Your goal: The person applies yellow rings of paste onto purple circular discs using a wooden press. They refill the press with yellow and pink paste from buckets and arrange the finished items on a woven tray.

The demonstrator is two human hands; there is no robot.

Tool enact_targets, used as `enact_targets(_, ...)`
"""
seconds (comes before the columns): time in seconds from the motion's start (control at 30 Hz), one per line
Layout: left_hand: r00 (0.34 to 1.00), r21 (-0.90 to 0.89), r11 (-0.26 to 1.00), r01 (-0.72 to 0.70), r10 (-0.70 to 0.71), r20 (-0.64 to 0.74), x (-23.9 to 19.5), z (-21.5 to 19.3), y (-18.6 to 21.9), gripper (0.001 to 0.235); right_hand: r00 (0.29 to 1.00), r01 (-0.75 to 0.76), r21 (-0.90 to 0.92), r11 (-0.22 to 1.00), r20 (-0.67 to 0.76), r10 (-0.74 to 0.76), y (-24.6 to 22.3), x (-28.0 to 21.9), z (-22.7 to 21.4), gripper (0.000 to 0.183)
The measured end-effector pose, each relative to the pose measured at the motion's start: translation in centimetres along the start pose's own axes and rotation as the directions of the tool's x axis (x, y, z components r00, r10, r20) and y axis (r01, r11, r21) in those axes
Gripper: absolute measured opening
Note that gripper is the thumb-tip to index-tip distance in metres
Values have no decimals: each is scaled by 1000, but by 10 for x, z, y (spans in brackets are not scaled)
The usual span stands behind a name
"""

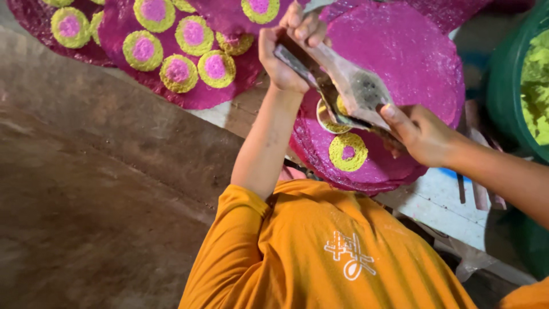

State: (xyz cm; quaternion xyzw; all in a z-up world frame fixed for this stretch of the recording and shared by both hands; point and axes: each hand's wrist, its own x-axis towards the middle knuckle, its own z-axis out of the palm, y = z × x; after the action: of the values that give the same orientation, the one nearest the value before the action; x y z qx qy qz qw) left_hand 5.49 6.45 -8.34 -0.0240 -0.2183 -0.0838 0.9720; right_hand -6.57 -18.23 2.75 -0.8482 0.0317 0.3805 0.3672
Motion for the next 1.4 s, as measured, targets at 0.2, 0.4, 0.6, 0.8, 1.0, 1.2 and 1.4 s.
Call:
enact_targets(0.2, 996, -64, 997, 43, -48, -77, -23, -10, -35, 18, 984, -174, -156, 972, 7, 177, 43, -6, -30, 83)
enact_targets(0.4, 828, 653, 510, 560, -320, -460, -34, 3, -16, 60, 998, 39, 272, 961, -59, -24, 75, -46, -66, 82)
enact_targets(0.6, 823, 876, -474, 89, -460, -333, -80, 51, 9, 127, 951, 302, 637, 709, -256, -175, 77, -87, -24, 105)
enact_targets(0.8, 818, 819, -572, -43, -491, -300, -81, 59, -3, 128, 885, 457, 713, 532, -425, -191, 75, -94, 23, 107)
enact_targets(1.0, 775, 822, -569, 24, -508, -375, -82, 56, 0, 120, 869, 477, 750, 459, -481, -117, 94, -104, 37, 103)
enact_targets(1.2, 837, 855, -509, 98, -423, -347, -47, 44, 8, 121, 849, 496, 728, 473, -520, -92, 90, -108, 33, 102)
enact_targets(1.4, 783, 717, -696, 36, -426, -453, -8, 14, 4, 127, 854, 499, 751, 433, -511, -98, 89, -96, 39, 99)
